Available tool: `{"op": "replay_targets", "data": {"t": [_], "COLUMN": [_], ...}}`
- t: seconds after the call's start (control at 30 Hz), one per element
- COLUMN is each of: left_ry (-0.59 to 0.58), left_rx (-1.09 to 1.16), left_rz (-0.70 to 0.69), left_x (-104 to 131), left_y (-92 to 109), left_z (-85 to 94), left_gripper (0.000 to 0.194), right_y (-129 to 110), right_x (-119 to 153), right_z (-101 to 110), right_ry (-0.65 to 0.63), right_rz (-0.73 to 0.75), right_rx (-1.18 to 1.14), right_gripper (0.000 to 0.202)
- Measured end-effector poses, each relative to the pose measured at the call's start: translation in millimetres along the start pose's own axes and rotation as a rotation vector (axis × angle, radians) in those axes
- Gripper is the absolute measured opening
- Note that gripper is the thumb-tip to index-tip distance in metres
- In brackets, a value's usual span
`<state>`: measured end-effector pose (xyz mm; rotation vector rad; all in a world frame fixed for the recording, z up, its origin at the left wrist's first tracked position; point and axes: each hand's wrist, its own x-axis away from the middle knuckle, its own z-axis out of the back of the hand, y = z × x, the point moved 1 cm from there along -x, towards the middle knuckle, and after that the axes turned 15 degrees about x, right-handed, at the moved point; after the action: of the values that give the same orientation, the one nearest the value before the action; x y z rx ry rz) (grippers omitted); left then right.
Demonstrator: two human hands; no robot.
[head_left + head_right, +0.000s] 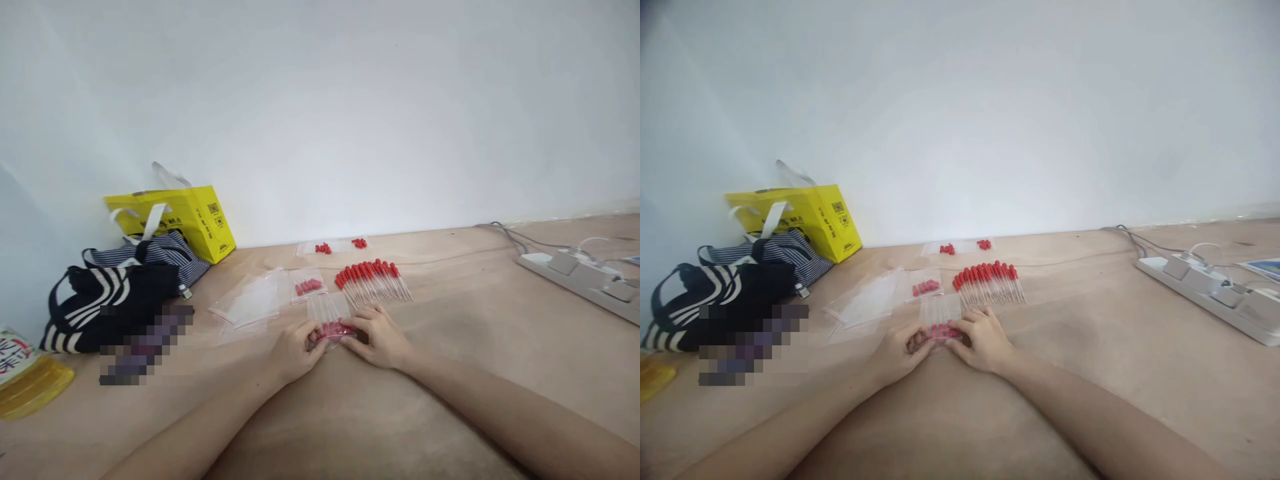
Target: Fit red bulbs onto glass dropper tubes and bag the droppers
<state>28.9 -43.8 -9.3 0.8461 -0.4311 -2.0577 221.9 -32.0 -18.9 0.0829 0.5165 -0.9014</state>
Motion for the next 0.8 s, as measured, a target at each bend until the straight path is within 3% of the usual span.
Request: {"op": "replay_targets", "data": {"t": [0.13,0.37,0.5,0.63,0.8], "left_ry": [0.002,-0.005,0.032,-0.057,-0.145], "left_rx": [-0.021,-0.075,-0.122,-0.049,-0.084], "left_rz": [0.052,0.141,0.143,0.035,-0.229], "left_x": [-7.2,-10.4,-10.3,-9.7,-0.9], "left_y": [-3.5,-9.7,-8.5,-4.8,-11.9], "left_z": [-2.8,-7.6,-10.1,-0.4,25.1], "left_gripper": [0.012,0.018,0.015,0.020,0.022], "right_y": [-2.9,-1.6,-3.6,0.6,20.7], "right_x": [-7.6,-17.0,-17.8,-14.8,-5.7], "right_z": [-0.7,-6.3,-9.9,-11.7,-5.1], "right_ry": [-0.005,-0.100,-0.037,0.039,-0.003], "right_rz": [-0.150,-0.282,-0.314,-0.220,0.094], "right_rx": [-0.055,-0.105,-0.053,-0.027,-0.124], "right_gripper": [0.024,0.027,0.007,0.013,0.020]}}
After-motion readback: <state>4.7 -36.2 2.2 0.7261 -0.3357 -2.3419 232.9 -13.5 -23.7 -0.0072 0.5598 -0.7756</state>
